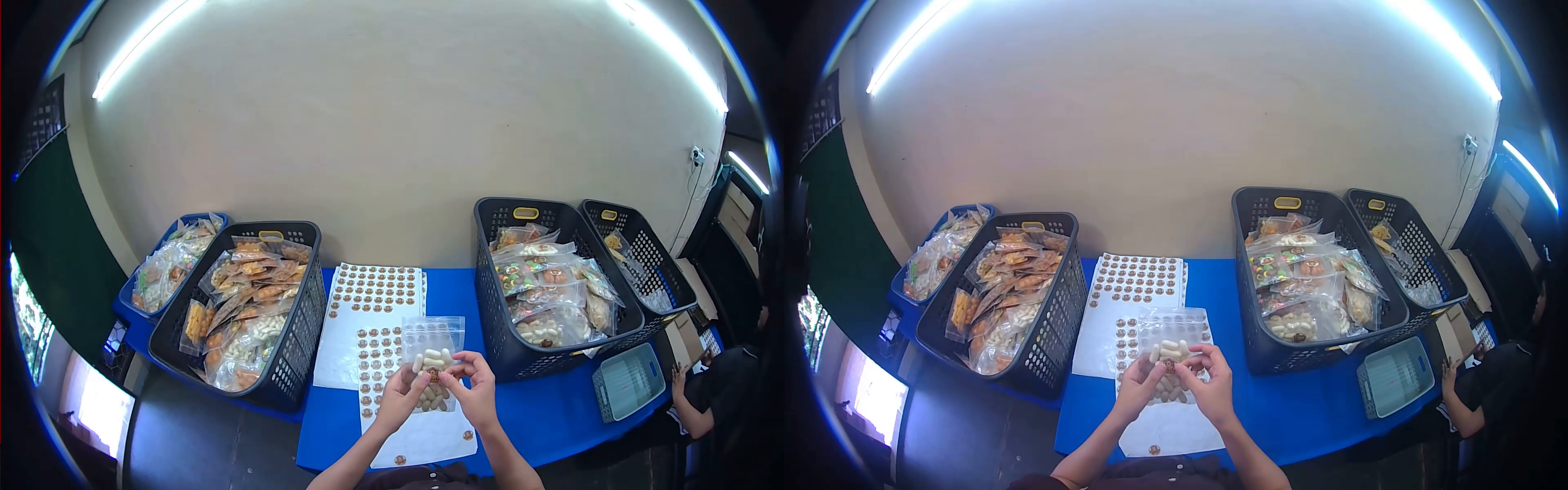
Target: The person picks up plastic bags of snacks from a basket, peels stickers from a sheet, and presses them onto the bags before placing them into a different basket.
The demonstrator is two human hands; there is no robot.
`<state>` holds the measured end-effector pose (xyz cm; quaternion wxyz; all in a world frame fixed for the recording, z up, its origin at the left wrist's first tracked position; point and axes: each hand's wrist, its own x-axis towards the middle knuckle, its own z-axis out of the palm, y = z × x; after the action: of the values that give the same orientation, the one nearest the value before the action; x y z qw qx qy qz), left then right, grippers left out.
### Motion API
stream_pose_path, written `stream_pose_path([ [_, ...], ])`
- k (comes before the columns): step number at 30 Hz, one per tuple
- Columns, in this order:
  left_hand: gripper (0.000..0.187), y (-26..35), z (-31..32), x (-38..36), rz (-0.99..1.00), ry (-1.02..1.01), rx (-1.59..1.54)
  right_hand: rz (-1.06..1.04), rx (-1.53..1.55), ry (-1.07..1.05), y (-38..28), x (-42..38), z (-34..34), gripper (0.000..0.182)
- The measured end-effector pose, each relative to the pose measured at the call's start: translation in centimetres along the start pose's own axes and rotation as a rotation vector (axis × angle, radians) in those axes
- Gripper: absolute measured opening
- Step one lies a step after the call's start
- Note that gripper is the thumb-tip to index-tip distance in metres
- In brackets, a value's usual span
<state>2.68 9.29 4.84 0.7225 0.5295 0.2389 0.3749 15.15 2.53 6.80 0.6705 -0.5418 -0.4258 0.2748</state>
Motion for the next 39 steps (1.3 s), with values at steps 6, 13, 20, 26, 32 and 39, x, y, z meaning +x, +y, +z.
stream_pose_path([
  [6,0.035,-0.1,0.0,0.0,0.024,-0.001,-0.003,0.011,-0.026,-0.018,-0.2,0.0,-0.1,0.036],
  [13,0.033,0.3,-0.1,-0.5,0.006,0.035,-0.01,-0.103,-0.182,0.015,-0.6,-0.5,-0.4,0.043],
  [20,0.031,0.2,0.4,-0.5,0.044,0.014,-0.023,0.11,0.168,-0.019,0.5,0.1,0.0,0.052],
  [26,0.028,0.1,0.1,-0.6,0.043,0.078,-0.014,-0.21,-0.269,0.168,1.1,-0.6,-0.4,0.037],
  [32,0.028,-0.2,0.2,-1.1,0.021,0.127,0.113,-0.206,-0.38,0.113,-0.6,-1.0,0.7,0.014],
  [39,0.03,-1.1,-0.5,-0.2,-0.037,0.211,-0.155,0.069,0.233,-0.196,-0.6,-1.2,0.0,0.009],
])
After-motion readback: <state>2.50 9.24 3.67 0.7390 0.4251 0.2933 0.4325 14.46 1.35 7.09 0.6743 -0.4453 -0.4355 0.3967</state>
